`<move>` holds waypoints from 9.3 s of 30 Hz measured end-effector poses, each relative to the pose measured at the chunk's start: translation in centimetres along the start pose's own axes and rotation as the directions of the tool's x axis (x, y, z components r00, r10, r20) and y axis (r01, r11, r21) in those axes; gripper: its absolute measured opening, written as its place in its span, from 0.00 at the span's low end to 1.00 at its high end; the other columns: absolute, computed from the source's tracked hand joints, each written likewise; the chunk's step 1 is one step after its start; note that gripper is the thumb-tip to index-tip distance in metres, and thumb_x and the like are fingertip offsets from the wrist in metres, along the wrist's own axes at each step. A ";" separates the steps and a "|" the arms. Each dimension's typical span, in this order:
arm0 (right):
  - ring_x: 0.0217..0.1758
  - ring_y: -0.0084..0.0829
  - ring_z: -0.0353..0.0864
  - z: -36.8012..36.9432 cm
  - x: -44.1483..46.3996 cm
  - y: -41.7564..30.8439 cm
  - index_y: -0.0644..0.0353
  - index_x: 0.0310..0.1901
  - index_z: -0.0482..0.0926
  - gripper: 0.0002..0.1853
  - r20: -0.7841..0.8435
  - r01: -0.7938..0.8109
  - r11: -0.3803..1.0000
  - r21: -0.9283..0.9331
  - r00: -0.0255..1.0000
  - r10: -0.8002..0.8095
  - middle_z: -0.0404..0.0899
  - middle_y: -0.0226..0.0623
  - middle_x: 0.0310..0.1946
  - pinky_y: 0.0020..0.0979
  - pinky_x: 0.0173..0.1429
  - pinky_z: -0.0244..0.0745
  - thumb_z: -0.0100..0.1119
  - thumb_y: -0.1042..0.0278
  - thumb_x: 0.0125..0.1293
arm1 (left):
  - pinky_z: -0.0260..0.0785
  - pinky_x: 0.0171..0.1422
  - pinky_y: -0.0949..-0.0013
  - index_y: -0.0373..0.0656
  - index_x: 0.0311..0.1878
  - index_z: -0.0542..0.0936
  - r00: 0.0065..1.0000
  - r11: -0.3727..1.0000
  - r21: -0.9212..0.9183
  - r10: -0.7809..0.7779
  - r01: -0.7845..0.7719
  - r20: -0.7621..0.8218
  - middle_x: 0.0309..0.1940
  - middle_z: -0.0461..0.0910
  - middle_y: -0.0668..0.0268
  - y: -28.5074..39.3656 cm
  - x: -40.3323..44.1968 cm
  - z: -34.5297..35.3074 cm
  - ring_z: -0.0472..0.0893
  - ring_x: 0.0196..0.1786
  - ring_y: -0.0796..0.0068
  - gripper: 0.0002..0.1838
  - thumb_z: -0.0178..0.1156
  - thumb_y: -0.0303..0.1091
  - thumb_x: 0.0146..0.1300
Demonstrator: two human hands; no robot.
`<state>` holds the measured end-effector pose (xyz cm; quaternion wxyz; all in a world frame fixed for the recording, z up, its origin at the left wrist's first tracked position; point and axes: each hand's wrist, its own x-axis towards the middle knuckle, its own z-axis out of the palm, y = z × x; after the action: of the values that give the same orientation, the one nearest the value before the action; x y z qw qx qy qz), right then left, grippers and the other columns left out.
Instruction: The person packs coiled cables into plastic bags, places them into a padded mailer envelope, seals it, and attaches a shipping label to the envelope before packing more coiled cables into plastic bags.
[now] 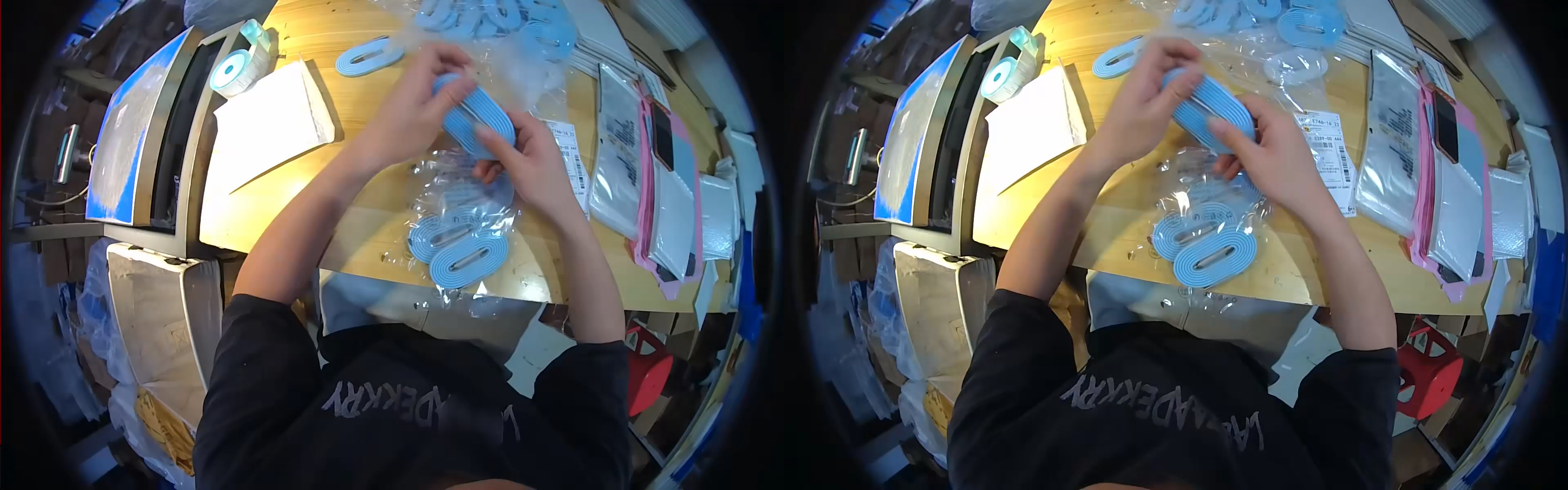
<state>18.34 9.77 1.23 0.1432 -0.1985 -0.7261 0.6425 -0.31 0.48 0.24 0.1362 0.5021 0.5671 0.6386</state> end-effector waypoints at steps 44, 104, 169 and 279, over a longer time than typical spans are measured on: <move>0.36 0.15 0.76 -4.0 1.5 2.3 0.65 0.50 0.83 0.15 0.129 0.196 0.977 0.083 0.970 -0.205 0.82 0.26 0.39 0.20 0.37 0.71 0.65 0.63 0.69 | 0.71 0.33 0.71 0.37 0.38 0.82 0.894 0.977 0.166 -0.189 0.131 0.406 0.27 0.79 0.67 1.2 0.5 -1.8 0.79 0.29 0.77 0.10 0.67 0.35 0.65; 0.36 0.15 0.77 -4.0 0.9 0.5 0.62 0.48 0.79 0.12 -0.022 0.229 0.970 -0.081 0.973 -0.232 0.81 0.29 0.35 0.20 0.39 0.70 0.67 0.69 0.66 | 0.78 0.42 0.77 0.35 0.58 0.76 0.822 0.853 -0.165 -0.397 0.495 0.408 0.39 0.87 0.59 1.7 -1.7 2.1 0.86 0.40 0.78 0.23 0.71 0.33 0.63; 0.36 0.15 0.77 -3.8 0.1 0.2 0.65 0.39 0.82 0.07 0.024 0.248 0.968 -0.039 0.969 -0.247 0.81 0.28 0.32 0.21 0.41 0.72 0.66 0.69 0.66 | 0.76 0.38 0.76 0.36 0.42 0.78 0.841 0.856 -0.220 -0.352 0.467 0.412 0.31 0.83 0.64 2.5 -1.7 2.1 0.82 0.33 0.79 0.09 0.63 0.33 0.69; 0.26 0.12 0.73 -5.5 -1.3 -0.6 0.62 0.45 0.83 0.12 -0.107 -0.022 1.000 0.007 0.994 0.023 0.81 0.23 0.29 0.17 0.29 0.66 0.66 0.61 0.69 | 0.72 0.44 0.59 0.36 0.38 0.80 0.872 0.892 0.421 -0.069 -0.164 0.485 0.32 0.80 0.54 1.2 -0.1 -0.9 0.79 0.37 0.52 0.07 0.60 0.30 0.64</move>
<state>21.99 13.95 2.67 0.1754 -0.2405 -0.7132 0.6346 -0.47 -0.49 1.31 0.1387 0.6782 0.6333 0.3459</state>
